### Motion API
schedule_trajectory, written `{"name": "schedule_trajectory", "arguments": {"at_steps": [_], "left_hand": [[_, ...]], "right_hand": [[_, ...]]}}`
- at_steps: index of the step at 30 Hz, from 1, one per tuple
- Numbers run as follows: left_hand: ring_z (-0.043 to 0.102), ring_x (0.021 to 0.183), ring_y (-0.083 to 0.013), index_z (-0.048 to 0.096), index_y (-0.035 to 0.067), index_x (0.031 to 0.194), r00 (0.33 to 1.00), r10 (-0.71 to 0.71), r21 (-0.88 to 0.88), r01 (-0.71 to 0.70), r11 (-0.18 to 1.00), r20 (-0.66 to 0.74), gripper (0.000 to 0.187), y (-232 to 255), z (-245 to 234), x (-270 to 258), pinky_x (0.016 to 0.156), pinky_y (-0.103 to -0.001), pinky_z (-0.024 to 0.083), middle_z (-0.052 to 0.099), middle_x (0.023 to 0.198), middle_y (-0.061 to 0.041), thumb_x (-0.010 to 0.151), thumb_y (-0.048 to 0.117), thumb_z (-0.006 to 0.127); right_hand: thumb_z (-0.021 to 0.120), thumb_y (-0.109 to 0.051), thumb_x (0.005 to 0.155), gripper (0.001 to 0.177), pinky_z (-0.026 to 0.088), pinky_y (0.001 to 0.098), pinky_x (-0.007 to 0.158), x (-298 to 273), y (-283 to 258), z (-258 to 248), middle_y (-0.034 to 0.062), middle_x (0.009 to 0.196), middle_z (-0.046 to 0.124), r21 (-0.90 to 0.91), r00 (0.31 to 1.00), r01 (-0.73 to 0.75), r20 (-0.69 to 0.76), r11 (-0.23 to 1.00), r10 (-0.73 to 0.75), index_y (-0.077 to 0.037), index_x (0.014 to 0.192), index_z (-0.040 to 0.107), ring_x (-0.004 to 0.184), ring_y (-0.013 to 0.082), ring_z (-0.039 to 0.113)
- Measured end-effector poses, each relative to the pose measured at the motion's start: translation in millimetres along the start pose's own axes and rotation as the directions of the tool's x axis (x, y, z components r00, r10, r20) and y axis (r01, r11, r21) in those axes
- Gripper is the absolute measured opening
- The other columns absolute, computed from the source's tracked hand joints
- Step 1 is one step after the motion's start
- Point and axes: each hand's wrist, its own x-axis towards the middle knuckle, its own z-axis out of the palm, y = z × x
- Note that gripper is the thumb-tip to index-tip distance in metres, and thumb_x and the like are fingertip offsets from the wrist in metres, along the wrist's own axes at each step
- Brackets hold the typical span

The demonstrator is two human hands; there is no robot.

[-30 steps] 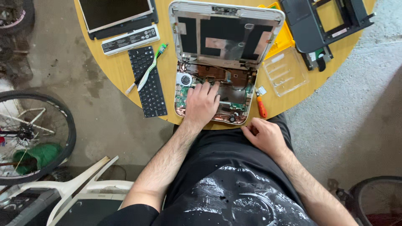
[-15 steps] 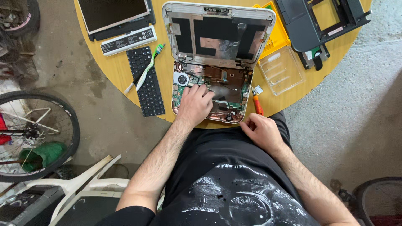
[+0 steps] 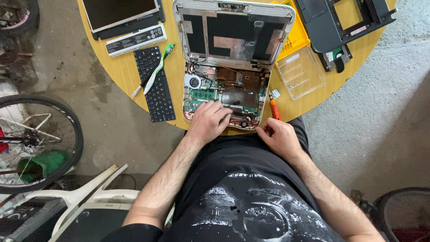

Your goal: The person disassembles a laptop by removing screws from the motherboard area using a screwdriver. They then detach a ribbon cable and place the bottom case cover onto the laptop chassis.

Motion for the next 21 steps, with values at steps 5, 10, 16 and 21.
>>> {"name": "schedule_trajectory", "arguments": {"at_steps": [5,10,16,21], "left_hand": [[0.075,0.083,-0.0232,0.080,0.027,0.100,0.992,-0.124,-0.010,0.124,0.992,-0.036,0.010,-9,3,-47,0.079,-0.038,0.063,0.062,0.084,0.003,0.106,0.029,0.088],[0.077,0.080,-0.0242,0.079,0.026,0.098,0.968,-0.242,-0.006,0.242,0.970,-0.067,0.016,-14,2,-71,0.078,-0.039,0.065,0.063,0.081,0.001,0.100,0.030,0.094],[0.081,0.085,-0.0232,0.080,0.029,0.105,0.966,-0.257,-0.037,0.257,0.966,-0.002,0.012,2,2,-63,0.081,-0.039,0.069,0.068,0.083,0.002,0.105,0.033,0.092],[0.085,0.094,-0.0375,0.083,0.017,0.116,0.977,-0.140,-0.323,0.185,0.928,0.159,0.014,29,-5,-27,0.085,-0.050,0.069,0.078,0.093,-0.011,0.106,0.026,0.087]], "right_hand": [[0.094,-0.039,0.103,0.021,0.067,0.0448,0.077,4,7,3,0.0015,0.075,0.073,-0.149,0.993,0.002,-0.117,0.989,-0.020,-0.029,0.116,0.081,0.080,0.0294,0.082],[0.088,-0.037,0.108,0.019,0.069,0.0396,0.080,15,-16,-7,-0.0015,0.083,0.076,-0.322,0.986,0.085,-0.109,0.943,-0.126,-0.034,0.126,0.084,0.080,0.0241,0.083],[0.084,-0.043,0.106,0.015,0.069,0.0411,0.076,13,-27,-11,-0.0042,0.089,0.075,-0.394,0.952,0.292,0.036,0.872,-0.303,-0.037,0.120,0.081,0.082,0.0249,0.085],[0.084,-0.038,0.107,0.011,0.069,0.0435,0.072,18,-25,-4,-0.0017,0.090,0.070,-0.401,0.935,0.333,0.019,0.854,-0.355,-0.030,0.114,0.078,0.082,0.0274,0.084]]}}
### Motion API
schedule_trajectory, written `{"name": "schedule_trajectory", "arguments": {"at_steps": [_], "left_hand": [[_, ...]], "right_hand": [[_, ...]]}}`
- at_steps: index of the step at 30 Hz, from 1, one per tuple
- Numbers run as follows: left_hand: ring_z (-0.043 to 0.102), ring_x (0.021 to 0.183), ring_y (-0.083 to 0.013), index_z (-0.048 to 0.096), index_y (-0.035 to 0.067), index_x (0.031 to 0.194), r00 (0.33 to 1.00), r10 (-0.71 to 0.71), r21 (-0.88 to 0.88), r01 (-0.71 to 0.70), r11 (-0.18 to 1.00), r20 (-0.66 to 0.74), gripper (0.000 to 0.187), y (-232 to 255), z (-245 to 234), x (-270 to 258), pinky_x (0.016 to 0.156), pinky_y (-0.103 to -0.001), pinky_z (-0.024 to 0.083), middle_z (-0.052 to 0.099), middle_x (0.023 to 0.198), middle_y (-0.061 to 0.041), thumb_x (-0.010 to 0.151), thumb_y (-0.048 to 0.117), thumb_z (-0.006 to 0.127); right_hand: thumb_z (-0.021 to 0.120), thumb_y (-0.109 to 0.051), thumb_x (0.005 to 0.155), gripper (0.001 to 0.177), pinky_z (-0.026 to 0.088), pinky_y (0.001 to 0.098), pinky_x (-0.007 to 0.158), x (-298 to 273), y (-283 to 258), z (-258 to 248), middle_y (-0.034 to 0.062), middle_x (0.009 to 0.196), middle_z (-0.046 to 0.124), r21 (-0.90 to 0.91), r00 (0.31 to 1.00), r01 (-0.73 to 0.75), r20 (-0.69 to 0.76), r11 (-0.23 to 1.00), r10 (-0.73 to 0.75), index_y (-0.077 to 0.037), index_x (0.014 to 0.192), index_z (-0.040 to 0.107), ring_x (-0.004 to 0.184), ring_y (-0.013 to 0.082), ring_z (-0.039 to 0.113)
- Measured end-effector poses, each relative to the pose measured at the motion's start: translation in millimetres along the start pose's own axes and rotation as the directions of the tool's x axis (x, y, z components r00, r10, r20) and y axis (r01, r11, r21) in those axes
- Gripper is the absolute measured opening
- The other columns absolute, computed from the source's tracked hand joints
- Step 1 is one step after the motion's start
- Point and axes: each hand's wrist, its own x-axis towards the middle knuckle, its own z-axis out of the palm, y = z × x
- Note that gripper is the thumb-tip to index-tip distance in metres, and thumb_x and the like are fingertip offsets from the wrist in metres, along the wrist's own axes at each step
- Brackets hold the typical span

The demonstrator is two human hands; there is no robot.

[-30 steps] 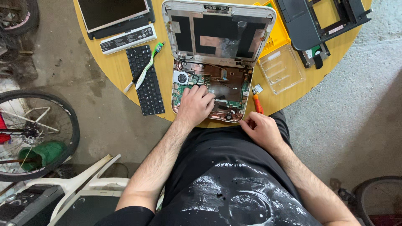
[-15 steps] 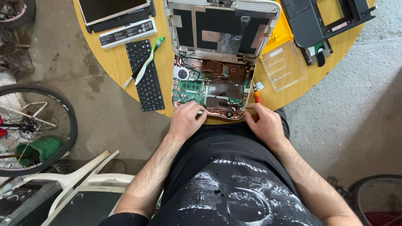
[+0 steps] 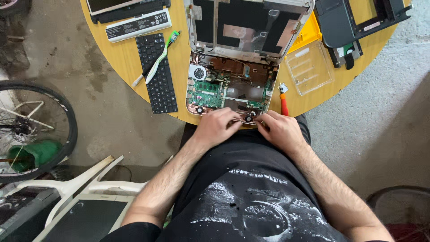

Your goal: The person disassembles a laptop by removing screws from the motherboard area using a screwdriver. They then detach a ribbon cable and place the bottom case cover onto the laptop chassis.

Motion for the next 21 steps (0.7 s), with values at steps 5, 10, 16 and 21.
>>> {"name": "schedule_trajectory", "arguments": {"at_steps": [5,10,16,21], "left_hand": [[0.087,0.108,-0.0413,0.080,0.018,0.138,0.968,-0.125,-0.089,0.147,0.985,0.216,0.031,20,2,31,0.094,-0.055,0.070,0.086,0.108,-0.013,0.116,0.039,0.077],[0.089,0.105,-0.0356,0.083,0.022,0.121,0.959,-0.238,-0.165,0.263,0.951,0.154,0.014,2,8,30,0.092,-0.049,0.070,0.089,0.100,-0.007,0.117,0.034,0.080],[0.088,0.091,-0.0307,0.088,0.023,0.116,0.859,-0.475,-0.268,0.511,0.817,0.192,0.032,1,-5,27,0.086,-0.047,0.068,0.090,0.096,-0.006,0.110,0.054,0.084],[0.089,0.093,-0.0274,0.082,0.030,0.108,0.880,-0.471,-0.044,0.474,0.880,0.062,0.018,-17,-2,27,0.084,-0.044,0.072,0.087,0.089,0.003,0.116,0.046,0.077]], "right_hand": [[0.089,-0.031,0.108,0.011,0.069,0.0362,0.077,14,-7,11,-0.0059,0.093,0.075,0.179,0.995,-0.047,-0.075,0.983,0.061,-0.030,0.117,0.083,0.088,0.0221,0.085],[0.091,-0.020,0.108,0.016,0.069,0.0369,0.079,35,-20,1,-0.0049,0.102,0.086,0.424,0.985,-0.122,-0.058,0.897,0.161,-0.027,0.122,0.089,0.093,0.0225,0.087],[0.091,-0.012,0.104,0.019,0.069,0.0455,0.080,58,-33,9,0.0076,0.100,0.086,0.468,0.994,-0.084,-0.023,0.880,0.107,-0.016,0.123,0.088,0.094,0.0357,0.087],[0.090,-0.016,0.108,0.023,0.070,0.0412,0.080,72,-33,18,-0.0003,0.107,0.088,0.465,0.994,-0.077,-0.031,0.882,0.103,-0.022,0.129,0.090,0.094,0.0270,0.087]]}}
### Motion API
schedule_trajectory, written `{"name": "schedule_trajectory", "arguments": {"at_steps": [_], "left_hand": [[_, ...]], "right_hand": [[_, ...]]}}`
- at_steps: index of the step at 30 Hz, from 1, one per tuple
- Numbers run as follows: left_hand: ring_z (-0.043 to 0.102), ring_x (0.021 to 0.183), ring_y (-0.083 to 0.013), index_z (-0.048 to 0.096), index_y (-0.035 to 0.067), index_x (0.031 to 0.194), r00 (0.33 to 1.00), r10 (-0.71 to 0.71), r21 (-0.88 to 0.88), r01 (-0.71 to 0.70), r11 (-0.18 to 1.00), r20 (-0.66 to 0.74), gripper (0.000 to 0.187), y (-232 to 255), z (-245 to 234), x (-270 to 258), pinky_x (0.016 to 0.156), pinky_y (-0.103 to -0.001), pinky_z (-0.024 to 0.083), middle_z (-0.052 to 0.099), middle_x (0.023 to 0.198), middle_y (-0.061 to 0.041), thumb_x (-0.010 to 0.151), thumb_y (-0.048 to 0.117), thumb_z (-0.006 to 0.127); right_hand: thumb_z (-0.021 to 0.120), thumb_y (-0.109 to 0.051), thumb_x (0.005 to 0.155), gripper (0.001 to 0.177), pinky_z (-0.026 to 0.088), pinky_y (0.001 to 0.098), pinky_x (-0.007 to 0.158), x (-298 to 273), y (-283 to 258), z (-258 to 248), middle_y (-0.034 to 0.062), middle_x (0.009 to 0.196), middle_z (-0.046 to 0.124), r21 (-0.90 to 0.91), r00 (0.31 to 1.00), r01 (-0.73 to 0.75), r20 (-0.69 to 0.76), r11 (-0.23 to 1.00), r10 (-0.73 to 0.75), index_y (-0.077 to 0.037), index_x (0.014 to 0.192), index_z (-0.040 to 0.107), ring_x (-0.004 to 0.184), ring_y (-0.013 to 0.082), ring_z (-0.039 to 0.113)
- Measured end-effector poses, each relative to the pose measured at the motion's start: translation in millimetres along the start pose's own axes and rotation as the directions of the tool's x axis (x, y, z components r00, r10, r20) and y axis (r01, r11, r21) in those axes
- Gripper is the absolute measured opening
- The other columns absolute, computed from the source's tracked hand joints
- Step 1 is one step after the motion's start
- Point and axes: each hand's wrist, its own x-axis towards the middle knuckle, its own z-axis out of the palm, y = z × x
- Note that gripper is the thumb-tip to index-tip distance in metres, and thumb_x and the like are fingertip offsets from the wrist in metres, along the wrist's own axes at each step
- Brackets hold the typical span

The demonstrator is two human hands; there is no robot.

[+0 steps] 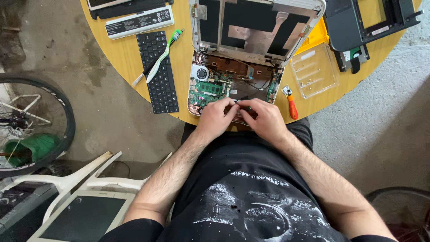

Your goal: The person disassembles a laptop by removing screws from the motherboard area using a screwdriver. They then detach a ribbon cable and place the bottom case cover onto the laptop chassis.

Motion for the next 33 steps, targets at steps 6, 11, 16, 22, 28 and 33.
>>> {"name": "schedule_trajectory", "arguments": {"at_steps": [6,11,16,22,28,33], "left_hand": [[0.091,0.102,-0.0293,0.077,0.029,0.126,0.982,0.164,0.349,-0.121,0.929,-0.097,0.025,-18,-6,8,0.089,-0.048,0.074,0.086,0.109,-0.002,0.119,0.052,0.071],[0.090,0.116,-0.0317,0.077,0.029,0.143,0.984,0.125,0.324,-0.078,0.943,-0.124,0.038,-15,-8,2,0.096,-0.053,0.073,0.089,0.128,-0.004,0.114,0.054,0.077],[0.090,0.117,-0.0307,0.078,0.028,0.147,0.967,0.179,0.351,-0.107,0.930,-0.180,0.044,-1,-13,-3,0.096,-0.053,0.072,0.089,0.132,-0.005,0.109,0.049,0.084],[0.074,0.072,-0.0181,0.077,0.013,0.147,0.955,0.296,0.228,-0.292,0.929,0.015,0.034,37,-14,-4,0.052,-0.035,0.058,0.079,0.103,-0.003,0.120,0.033,0.076],[0.090,0.097,-0.0309,0.084,0.032,0.135,0.928,0.372,0.197,-0.367,0.909,0.012,0.028,47,-2,1,0.082,-0.046,0.074,0.087,0.102,0.001,0.108,0.041,0.086],[0.086,0.089,-0.0279,0.084,0.035,0.129,0.943,0.329,0.159,-0.332,0.930,0.042,0.021,51,1,9,0.080,-0.045,0.072,0.077,0.088,0.003,0.109,0.039,0.086]], "right_hand": [[0.090,-0.015,0.107,0.015,0.070,0.0440,0.081,-3,8,-21,0.0034,0.101,0.087,-0.089,1.000,0.009,0.007,0.996,-0.009,-0.017,0.122,0.090,0.095,0.0301,0.087],[0.093,-0.012,0.113,0.008,0.064,0.0417,0.072,-13,45,-82,0.0069,0.093,0.083,-0.014,0.906,-0.285,-0.330,0.959,0.264,-0.016,0.120,0.092,0.081,0.0251,0.081],[0.083,-0.005,0.118,0.009,0.056,0.0300,0.052,8,114,-167,0.0072,0.085,0.076,0.417,0.580,-0.312,-0.628,0.854,0.519,-0.007,0.127,0.086,0.058,0.0124,0.066],[0.083,-0.030,0.105,0.056,0.049,0.0201,0.042,71,161,-228,0.0079,0.117,0.093,0.771,0.309,-0.382,-0.414,0.510,0.856,-0.009,0.152,0.063,0.052,0.0075,0.075],[0.083,-0.024,0.119,0.030,0.062,0.0198,0.034,85,229,-215,0.0115,0.097,0.079,0.767,0.403,-0.255,-0.470,0.589,0.786,0.002,0.131,0.074,0.046,0.0140,0.077],[0.080,-0.017,0.122,0.015,0.052,0.0243,0.040,75,238,-209,0.0056,0.082,0.073,0.769,0.358,-0.110,-0.561,0.630,0.747,-0.005,0.117,0.074,0.046,0.0132,0.070]]}}
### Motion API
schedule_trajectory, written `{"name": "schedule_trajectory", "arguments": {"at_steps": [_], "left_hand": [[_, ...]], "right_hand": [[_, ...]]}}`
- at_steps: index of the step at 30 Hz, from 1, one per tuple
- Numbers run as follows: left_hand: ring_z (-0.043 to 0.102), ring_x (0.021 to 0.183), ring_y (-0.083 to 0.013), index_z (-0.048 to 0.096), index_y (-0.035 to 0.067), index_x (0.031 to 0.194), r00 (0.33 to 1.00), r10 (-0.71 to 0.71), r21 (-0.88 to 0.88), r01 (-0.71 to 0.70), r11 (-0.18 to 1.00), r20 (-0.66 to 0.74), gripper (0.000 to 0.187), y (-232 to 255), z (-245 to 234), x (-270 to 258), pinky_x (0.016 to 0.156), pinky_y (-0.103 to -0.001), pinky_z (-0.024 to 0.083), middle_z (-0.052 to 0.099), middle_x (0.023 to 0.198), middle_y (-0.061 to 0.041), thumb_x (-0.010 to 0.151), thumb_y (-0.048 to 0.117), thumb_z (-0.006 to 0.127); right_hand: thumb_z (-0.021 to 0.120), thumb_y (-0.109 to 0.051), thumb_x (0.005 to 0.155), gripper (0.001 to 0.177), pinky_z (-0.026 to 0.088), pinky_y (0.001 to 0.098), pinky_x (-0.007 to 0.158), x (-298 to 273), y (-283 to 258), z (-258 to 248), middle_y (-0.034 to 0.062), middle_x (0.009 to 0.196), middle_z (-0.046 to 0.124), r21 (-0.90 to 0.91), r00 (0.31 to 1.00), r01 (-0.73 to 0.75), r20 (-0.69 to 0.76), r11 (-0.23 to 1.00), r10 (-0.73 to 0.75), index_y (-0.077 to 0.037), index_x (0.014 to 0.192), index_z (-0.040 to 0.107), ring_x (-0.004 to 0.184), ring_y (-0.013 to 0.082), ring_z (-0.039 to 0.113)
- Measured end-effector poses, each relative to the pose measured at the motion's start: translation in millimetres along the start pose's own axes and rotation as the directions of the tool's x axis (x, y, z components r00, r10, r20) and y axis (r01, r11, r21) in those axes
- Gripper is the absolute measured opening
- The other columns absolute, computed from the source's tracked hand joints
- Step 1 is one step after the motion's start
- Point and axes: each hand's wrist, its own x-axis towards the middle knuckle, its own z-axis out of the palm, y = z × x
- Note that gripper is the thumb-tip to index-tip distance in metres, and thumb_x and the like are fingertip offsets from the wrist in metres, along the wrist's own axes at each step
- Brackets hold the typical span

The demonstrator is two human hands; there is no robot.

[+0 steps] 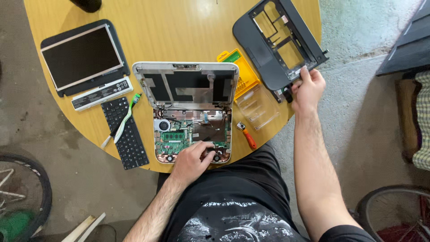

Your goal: The person disassembles a laptop by removing screws from the motherboard area using a screwdriver. They then detach a ribbon cable and place the bottom case cover onto the laptop chassis.

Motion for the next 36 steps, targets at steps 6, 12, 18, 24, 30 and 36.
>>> {"name": "schedule_trajectory", "arguments": {"at_steps": [6,12,18,24,30,36], "left_hand": [[0.085,0.086,-0.0234,0.086,0.033,0.124,1.000,0.002,-0.075,-0.001,0.997,0.013,0.017,6,5,3,0.078,-0.042,0.071,0.074,0.084,0.005,0.108,0.036,0.088],[0.085,0.083,-0.0286,0.091,0.026,0.124,0.998,-0.038,-0.333,0.054,0.942,0.053,0.020,25,4,8,0.077,-0.042,0.070,0.083,0.087,-0.003,0.108,0.038,0.090],[0.089,0.112,-0.0216,0.065,0.011,0.170,0.949,-0.045,-0.831,0.295,0.471,0.312,0.081,23,13,-21,0.096,-0.034,0.072,0.086,0.147,-0.018,0.117,0.072,0.070],[0.079,0.139,-0.0279,0.083,0.008,0.151,0.960,-0.279,-0.703,0.222,0.675,0.036,0.037,7,-20,-52,0.126,-0.050,0.060,0.089,0.140,-0.017,0.121,0.028,0.080],[0.077,0.131,-0.0475,0.068,0.007,0.161,0.740,-0.635,-0.516,0.464,0.720,-0.221,0.045,-43,-45,-79,0.113,-0.062,0.060,0.081,0.138,-0.031,0.122,0.029,0.075],[0.079,0.091,-0.0354,0.079,0.016,0.120,0.680,-0.647,-0.464,0.475,0.748,-0.346,0.024,-77,-57,-103,0.086,-0.053,0.059,0.084,0.092,-0.016,0.117,0.040,0.085]], "right_hand": [[0.077,-0.021,0.124,0.012,0.056,0.0210,0.046,-41,-13,-60,0.0034,0.085,0.075,0.085,0.994,0.022,-0.109,0.996,-0.013,-0.014,0.115,0.072,0.051,0.0104,0.070],[0.084,-0.016,0.118,0.018,0.063,0.0248,0.060,-109,11,-156,0.0022,0.091,0.077,0.242,0.966,0.053,-0.258,0.969,0.011,-0.020,0.105,0.071,0.069,0.0108,0.074],[0.072,-0.023,0.131,0.012,0.070,0.0254,0.067,-219,13,-196,0.0031,0.093,0.076,0.047,0.993,-0.072,-0.093,0.996,0.077,-0.017,0.119,0.070,0.073,0.0127,0.080],[0.069,-0.018,0.131,0.010,0.069,0.0273,0.076,-268,46,-147,0.0004,0.094,0.073,-0.177,0.968,-0.021,0.242,0.984,0.064,-0.012,0.127,0.076,0.085,0.0096,0.077],[0.077,-0.015,0.122,0.027,0.062,0.0323,0.078,-288,37,-70,0.0030,0.091,0.075,-0.391,0.752,0.093,0.630,0.916,0.192,-0.008,0.148,0.076,0.083,0.0123,0.065],[0.082,-0.032,0.120,0.017,0.066,0.0441,0.086,-311,15,-32,0.0069,0.088,0.086,-0.579,0.597,0.275,0.729,0.768,0.336,-0.020,0.131,0.079,0.083,0.0196,0.079]]}}
